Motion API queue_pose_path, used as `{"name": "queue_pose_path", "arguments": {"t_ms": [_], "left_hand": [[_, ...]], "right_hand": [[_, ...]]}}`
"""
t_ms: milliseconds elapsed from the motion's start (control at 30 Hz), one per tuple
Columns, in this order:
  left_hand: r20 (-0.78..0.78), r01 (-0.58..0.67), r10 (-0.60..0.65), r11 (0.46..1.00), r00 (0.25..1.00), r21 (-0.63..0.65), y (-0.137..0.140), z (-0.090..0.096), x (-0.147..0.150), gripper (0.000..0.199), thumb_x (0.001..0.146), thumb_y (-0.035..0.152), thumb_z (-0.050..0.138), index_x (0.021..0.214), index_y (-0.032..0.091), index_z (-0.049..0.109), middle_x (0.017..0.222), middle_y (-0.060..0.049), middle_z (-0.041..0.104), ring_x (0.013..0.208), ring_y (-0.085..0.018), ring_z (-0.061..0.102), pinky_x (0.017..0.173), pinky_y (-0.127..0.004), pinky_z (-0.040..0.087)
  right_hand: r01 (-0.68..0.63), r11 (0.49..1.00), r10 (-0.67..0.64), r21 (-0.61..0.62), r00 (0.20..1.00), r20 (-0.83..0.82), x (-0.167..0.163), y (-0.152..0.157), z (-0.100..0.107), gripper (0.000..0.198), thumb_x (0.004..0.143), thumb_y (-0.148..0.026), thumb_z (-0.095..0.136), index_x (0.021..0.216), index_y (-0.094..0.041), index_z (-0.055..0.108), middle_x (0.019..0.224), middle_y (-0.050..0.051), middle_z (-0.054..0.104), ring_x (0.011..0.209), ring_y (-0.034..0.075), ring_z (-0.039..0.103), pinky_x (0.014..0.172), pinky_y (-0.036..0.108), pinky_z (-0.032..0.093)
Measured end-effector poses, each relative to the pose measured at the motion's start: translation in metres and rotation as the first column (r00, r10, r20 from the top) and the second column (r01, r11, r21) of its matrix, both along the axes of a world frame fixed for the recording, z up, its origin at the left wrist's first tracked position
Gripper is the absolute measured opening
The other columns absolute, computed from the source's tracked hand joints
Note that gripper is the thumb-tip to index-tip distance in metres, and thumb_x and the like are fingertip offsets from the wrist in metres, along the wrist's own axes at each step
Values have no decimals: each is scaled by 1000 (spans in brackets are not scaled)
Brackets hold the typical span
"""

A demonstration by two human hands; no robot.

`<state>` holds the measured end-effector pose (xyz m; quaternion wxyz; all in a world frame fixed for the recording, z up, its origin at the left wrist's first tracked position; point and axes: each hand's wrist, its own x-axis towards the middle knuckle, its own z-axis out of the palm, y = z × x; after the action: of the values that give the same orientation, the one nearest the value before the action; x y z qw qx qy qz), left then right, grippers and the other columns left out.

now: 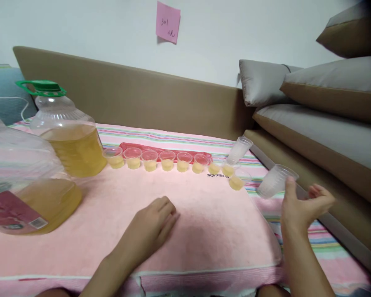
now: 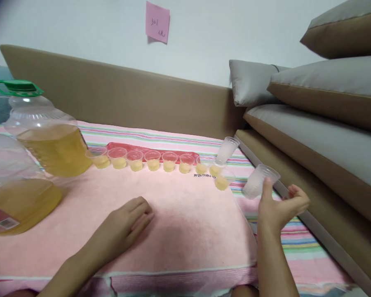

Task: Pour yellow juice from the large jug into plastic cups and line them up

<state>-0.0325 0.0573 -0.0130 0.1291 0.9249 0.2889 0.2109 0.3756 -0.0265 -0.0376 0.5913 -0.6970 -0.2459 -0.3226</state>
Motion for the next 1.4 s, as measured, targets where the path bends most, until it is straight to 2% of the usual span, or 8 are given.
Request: {"name": "queue_pose_path", "arguments": {"t_ms": [133,267,500,967,1100,1200,1300,1400], "left_hand": [[-115,230,-223,972,968,51,-34,-11,24,24,105,26,48,83,22,56,83,1,65,70,-18,62,59,-33,43],[-189,416,-391,902,901,116,-59,-30,41,22,98,28,66,80,22,55,77,4,68,64,-16,62,53,-33,37],[-186,427,-397,890,899,162,-63,-44,46,26,92,35,75,80,22,56,77,5,70,64,-17,64,53,-34,37],[-148,415,-393,892,907,177,-60,-45,45,27,95,35,72,78,22,55,75,5,69,62,-16,63,53,-34,37],[-127,399,-381,900,916,175,-60,-36,42,27,97,36,69,79,22,54,76,5,68,63,-16,62,53,-35,37],[-97,369,-357,917,929,151,-57,-22,38,29,102,36,61,78,22,52,75,4,66,63,-16,60,53,-35,38],[-6,313,-315,943,949,112,-50,-7,30,28,106,32,50,79,23,51,74,3,64,64,-16,59,54,-34,39],[181,200,-208,978,961,58,-40,5,19,20,106,29,47,87,24,51,78,1,63,69,-16,60,57,-32,42]], "right_hand": [[4,989,-26,-150,989,-142,26,6,-28,109,59,-91,79,130,-14,49,132,26,49,125,51,43,113,68,29],[-69,975,27,-210,980,-198,36,10,-40,119,51,-89,80,133,-9,49,125,25,55,126,54,42,114,69,26],[-122,968,63,-217,963,-263,45,16,-46,114,54,-77,81,137,-5,51,126,25,56,115,50,53,103,64,42],[-39,991,12,-131,981,-196,32,14,-30,98,63,-64,76,140,-9,49,126,24,58,113,44,56,102,59,46],[-63,998,59,-33,992,-108,6,5,-5,101,70,-65,80,148,-13,43,132,21,53,115,38,57,99,52,52],[-195,979,193,54,981,36,-33,5,22,95,79,-55,84,153,-14,40,136,19,49,123,35,52,99,47,53],[-367,930,362,32,926,111,-80,12,41,93,83,-52,81,155,-14,35,131,17,52,121,34,54,100,46,51],[-512,857,515,-56,849,119,-122,22,44,86,89,-52,74,155,-18,32,137,15,49,125,34,52,103,50,49]]}}
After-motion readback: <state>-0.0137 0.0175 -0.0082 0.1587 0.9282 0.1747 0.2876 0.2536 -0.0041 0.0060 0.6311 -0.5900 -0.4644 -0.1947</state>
